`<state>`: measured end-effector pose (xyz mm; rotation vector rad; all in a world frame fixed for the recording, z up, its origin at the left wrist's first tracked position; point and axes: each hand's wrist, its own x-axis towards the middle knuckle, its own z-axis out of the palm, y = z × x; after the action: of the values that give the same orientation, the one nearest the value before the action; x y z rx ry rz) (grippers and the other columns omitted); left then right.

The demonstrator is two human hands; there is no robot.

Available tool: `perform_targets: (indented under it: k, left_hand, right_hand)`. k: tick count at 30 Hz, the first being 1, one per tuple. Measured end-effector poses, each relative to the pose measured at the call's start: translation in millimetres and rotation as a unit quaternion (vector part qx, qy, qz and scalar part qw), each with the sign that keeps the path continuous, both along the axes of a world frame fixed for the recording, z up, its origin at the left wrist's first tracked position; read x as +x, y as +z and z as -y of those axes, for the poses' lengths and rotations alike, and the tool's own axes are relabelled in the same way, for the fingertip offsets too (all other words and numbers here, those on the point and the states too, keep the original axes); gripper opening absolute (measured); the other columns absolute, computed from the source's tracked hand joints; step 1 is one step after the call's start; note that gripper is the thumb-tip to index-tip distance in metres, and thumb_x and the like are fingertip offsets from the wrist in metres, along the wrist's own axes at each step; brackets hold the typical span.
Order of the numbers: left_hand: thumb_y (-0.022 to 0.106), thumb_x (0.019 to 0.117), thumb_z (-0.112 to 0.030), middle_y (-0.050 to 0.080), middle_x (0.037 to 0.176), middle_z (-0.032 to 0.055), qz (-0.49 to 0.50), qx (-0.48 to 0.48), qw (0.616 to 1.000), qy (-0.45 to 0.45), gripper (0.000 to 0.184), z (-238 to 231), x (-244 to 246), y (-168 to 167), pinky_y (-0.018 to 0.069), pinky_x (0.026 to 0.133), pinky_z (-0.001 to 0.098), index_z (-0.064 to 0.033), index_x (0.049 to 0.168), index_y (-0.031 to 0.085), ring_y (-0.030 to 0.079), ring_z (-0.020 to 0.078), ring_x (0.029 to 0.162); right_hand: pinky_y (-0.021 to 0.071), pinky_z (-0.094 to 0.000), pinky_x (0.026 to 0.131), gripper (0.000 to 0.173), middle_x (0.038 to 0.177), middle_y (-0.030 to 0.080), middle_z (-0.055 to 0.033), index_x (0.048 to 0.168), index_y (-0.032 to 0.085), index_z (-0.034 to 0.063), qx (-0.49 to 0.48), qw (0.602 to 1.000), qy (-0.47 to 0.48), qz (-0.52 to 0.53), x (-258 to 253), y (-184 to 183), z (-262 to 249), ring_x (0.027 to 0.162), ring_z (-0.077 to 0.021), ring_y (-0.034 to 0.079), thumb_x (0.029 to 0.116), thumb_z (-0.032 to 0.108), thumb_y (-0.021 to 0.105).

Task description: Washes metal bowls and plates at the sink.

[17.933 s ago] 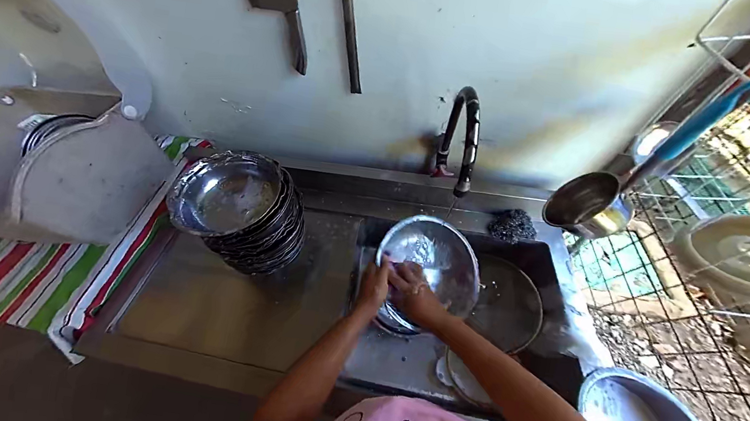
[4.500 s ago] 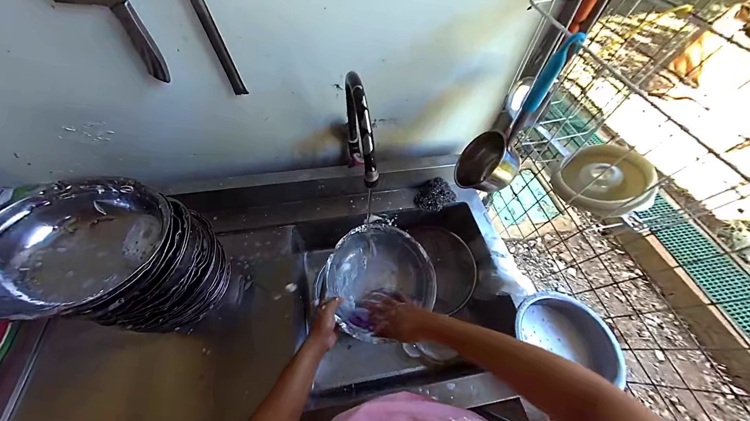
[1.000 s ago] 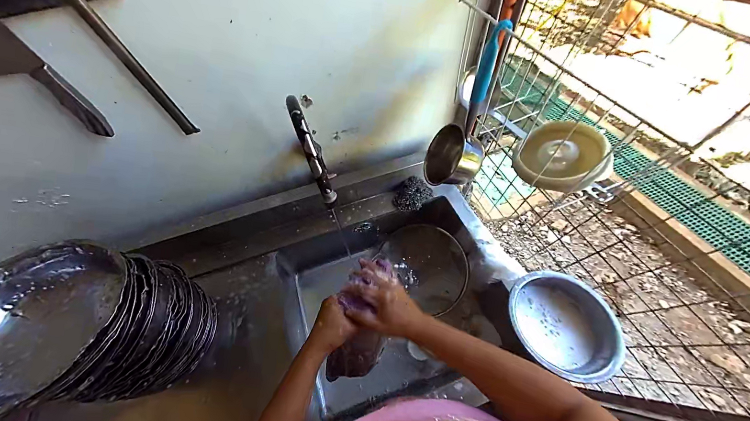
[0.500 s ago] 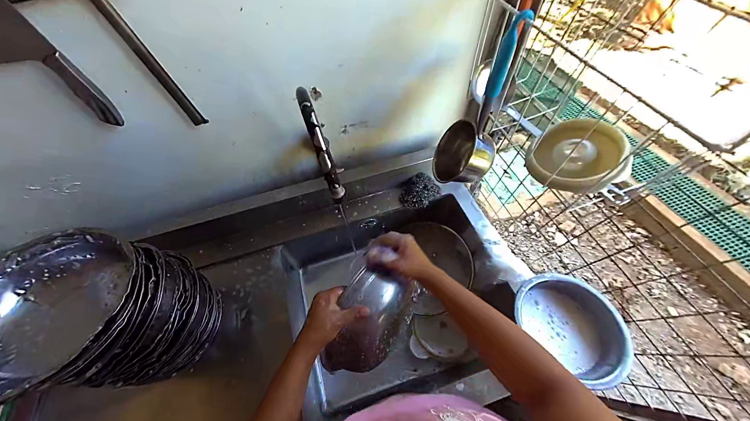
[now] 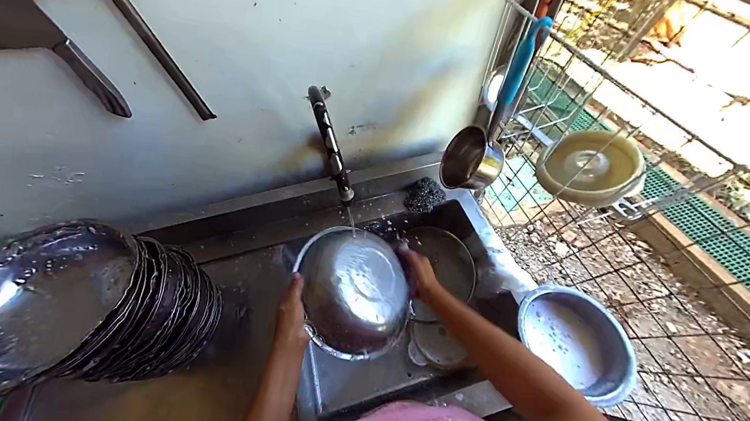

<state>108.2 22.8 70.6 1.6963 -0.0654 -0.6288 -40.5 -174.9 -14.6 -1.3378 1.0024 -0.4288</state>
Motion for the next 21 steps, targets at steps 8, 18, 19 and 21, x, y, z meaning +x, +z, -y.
perform_targets:
  k: [8, 18, 19, 21]
  left_hand:
    - [0.031, 0.1131, -0.033, 0.062, 0.106, 0.0202, -0.005, 0.012, 1.0, -0.007, 0.051, 34.2, -16.2, -10.6, 0.0531, 0.085, 0.0399, 0.01, 0.122, 0.056, 0.062, 0.0212, 0.094]
    - [0.036, 0.1126, -0.026, 0.061, 0.121, 0.0263, 0.01, 0.005, 0.998, -0.063, 0.047, 37.1, -17.1, -1.7, 0.0461, 0.1, 0.0415, 0.0138, 0.123, 0.057, 0.058, 0.0244, 0.11]
    - [0.035, 0.1125, -0.024, 0.063, 0.112, 0.022, 0.015, 0.014, 0.995, -0.098, 0.043, 38.0, -22.9, -2.4, 0.0499, 0.093, 0.0384, 0.0121, 0.12, 0.058, 0.061, 0.0208, 0.101]
    - [0.035, 0.1118, -0.017, 0.063, 0.112, 0.0206, 0.022, 0.034, 0.983, -0.18, 0.038, 34.2, -33.6, 7.1, 0.0496, 0.093, 0.036, 0.0118, 0.121, 0.058, 0.06, 0.0192, 0.102]
  right_hand:
    - [0.037, -0.0652, 0.114, 0.037, 0.142, 0.061, -0.0203, 0.124, 0.074, 0.009, -0.466, 0.844, 0.249, 0.094, 29.8, 58.2, -76.4, 0.141, -0.0447, 0.047, 0.0944, 0.03, 0.068]
    - [0.0327, -0.0582, 0.12, 0.062, 0.157, 0.038, -0.0329, 0.145, 0.054, -0.0032, -0.355, 0.918, 0.177, 0.026, -2.1, 34.5, -76.6, 0.147, -0.0472, 0.036, 0.0971, 0.035, 0.06]
    - [0.0323, -0.0629, 0.119, 0.057, 0.155, 0.042, -0.0322, 0.14, 0.061, 0.0007, -0.416, 0.884, 0.208, 0.058, 4.9, 48.5, -74.7, 0.147, -0.0498, 0.036, 0.095, 0.036, 0.062]
    - [0.0308, -0.0677, 0.116, 0.054, 0.153, 0.048, -0.0252, 0.137, 0.066, 0.009, -0.424, 0.862, 0.276, 0.037, 18.5, 80.7, -40.3, 0.146, -0.0475, 0.038, 0.0911, 0.037, 0.069]
